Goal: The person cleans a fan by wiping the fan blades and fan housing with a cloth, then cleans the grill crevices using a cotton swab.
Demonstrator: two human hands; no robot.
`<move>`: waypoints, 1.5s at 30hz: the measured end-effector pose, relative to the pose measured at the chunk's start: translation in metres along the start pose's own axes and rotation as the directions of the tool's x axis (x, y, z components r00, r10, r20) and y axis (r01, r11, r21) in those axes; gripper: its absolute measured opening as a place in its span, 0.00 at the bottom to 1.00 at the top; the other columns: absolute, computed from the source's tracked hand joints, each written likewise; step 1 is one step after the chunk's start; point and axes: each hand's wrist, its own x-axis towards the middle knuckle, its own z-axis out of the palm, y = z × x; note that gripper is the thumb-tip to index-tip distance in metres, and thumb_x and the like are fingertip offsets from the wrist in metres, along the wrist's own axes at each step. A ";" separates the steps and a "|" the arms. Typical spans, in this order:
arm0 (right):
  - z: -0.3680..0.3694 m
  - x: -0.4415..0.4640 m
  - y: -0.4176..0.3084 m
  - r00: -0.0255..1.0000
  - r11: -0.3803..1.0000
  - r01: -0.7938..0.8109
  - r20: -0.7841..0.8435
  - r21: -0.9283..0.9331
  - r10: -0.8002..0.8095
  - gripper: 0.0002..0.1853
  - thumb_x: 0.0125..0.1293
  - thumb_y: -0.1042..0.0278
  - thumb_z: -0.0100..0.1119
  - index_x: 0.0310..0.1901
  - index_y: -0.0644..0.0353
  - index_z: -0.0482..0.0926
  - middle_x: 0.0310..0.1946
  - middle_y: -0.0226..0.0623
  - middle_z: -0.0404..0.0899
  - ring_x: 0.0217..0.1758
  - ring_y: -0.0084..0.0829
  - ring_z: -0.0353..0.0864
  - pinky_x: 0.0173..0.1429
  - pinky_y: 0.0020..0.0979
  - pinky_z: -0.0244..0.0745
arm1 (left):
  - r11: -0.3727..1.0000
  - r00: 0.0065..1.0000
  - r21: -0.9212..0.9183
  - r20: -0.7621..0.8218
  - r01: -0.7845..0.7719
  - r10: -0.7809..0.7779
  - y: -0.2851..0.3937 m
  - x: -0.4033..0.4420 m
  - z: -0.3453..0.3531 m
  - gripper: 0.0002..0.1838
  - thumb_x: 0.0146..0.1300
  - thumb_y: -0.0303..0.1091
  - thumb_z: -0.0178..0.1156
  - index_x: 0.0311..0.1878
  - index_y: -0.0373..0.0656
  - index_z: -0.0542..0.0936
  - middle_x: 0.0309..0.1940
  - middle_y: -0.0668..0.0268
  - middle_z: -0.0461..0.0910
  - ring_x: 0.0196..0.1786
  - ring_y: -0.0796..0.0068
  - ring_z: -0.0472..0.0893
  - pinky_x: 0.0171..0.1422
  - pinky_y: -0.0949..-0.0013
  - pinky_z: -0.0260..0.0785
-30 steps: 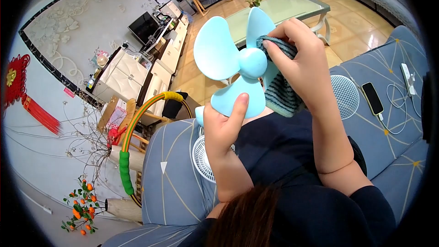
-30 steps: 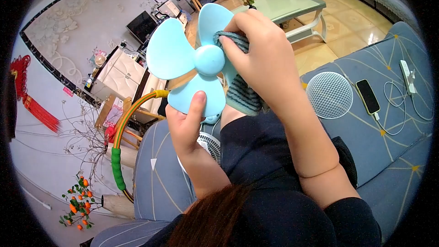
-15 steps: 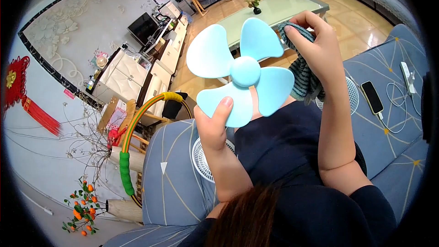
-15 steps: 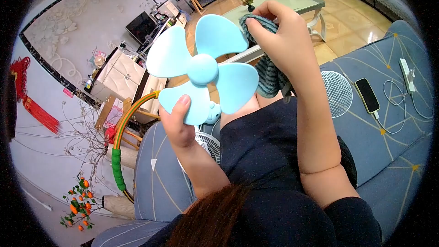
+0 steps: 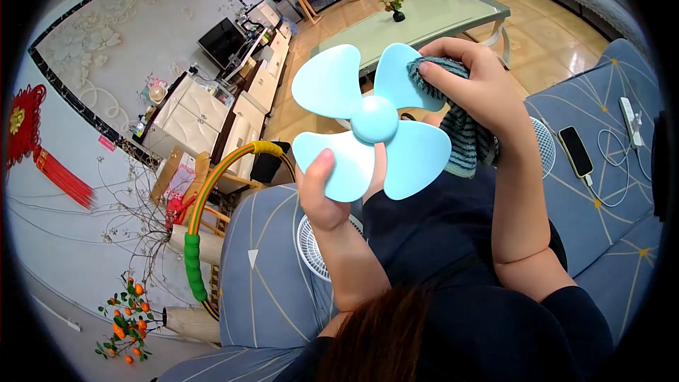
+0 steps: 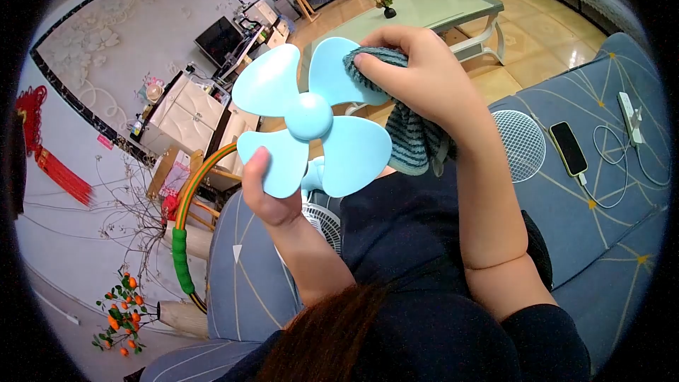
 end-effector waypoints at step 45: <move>0.022 -0.001 0.001 0.974 0.981 0.187 -0.122 -0.045 -0.191 0.13 0.60 0.66 0.66 0.40 0.67 0.79 0.28 0.44 0.79 0.31 0.32 0.79 0.38 0.32 0.74 | 0.996 0.978 0.069 -0.201 0.063 -0.048 -0.011 0.013 0.012 0.26 0.68 0.44 0.61 0.59 0.31 0.76 0.45 0.51 0.84 0.44 0.62 0.86 0.49 0.63 0.79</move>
